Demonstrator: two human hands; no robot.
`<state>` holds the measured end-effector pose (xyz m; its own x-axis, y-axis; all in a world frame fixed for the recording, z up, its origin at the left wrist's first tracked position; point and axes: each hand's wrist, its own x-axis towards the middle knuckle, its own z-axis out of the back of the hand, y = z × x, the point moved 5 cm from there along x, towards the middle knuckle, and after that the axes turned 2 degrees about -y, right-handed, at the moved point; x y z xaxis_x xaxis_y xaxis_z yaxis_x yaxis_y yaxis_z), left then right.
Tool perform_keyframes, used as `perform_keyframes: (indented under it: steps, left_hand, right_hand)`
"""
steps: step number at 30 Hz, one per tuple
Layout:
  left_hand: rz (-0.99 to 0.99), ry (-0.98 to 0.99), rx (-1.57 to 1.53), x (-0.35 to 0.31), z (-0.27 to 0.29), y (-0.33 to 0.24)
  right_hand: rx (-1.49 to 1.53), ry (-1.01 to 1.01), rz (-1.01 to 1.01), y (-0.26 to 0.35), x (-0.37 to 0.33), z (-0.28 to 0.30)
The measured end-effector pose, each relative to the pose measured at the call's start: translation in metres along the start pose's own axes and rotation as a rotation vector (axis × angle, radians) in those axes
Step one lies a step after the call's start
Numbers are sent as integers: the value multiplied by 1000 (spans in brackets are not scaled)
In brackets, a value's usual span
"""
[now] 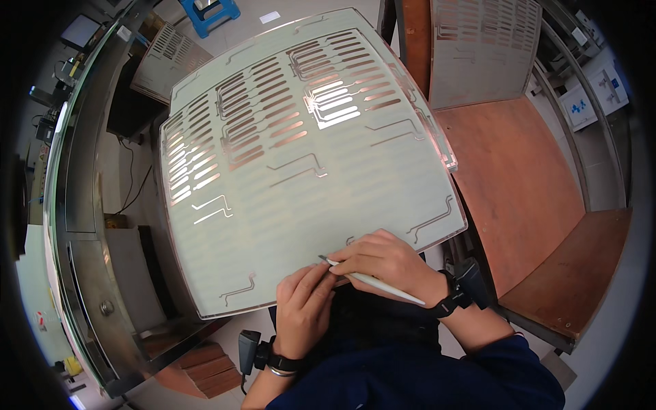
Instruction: Marking specific traces or sections on large circuit board sheets using a marking pen.
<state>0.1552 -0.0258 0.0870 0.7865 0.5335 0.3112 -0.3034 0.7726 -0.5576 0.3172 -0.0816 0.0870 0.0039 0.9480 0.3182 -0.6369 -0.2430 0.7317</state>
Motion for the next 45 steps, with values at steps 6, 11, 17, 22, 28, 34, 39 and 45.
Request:
perform_keyframes:
  steps: [6,11,17,22,28,34,39,45]
  left_hand:
    - [-3,-2,-1,-1,0,1]
    - [-2,-8,4,0,-2,1]
    - [-1,-9,9,-1,-1,0]
    - [0,-11,9,0,-2,0]
    - [6,-10,6,0,-1,0]
    - [-3,-35,-6,-1,-1,2]
    - [23,-17,-36,-8,8,6]
    - [99,-81,32,-24,27,20]
  right_hand:
    - [7,9,-27,2,2,1]
    - [-33,-8,-34,5,2,-1]
    - [-8,0,-26,2,1,0]
    - [-19,-23,-28,4,1,-1]
    - [-18,6,-9,3,2,1]
    - [-18,-32,-15,5,5,-2]
    - [53,-14,-2,10,10,-7]
    - [98,-2,1,20,28,-38]
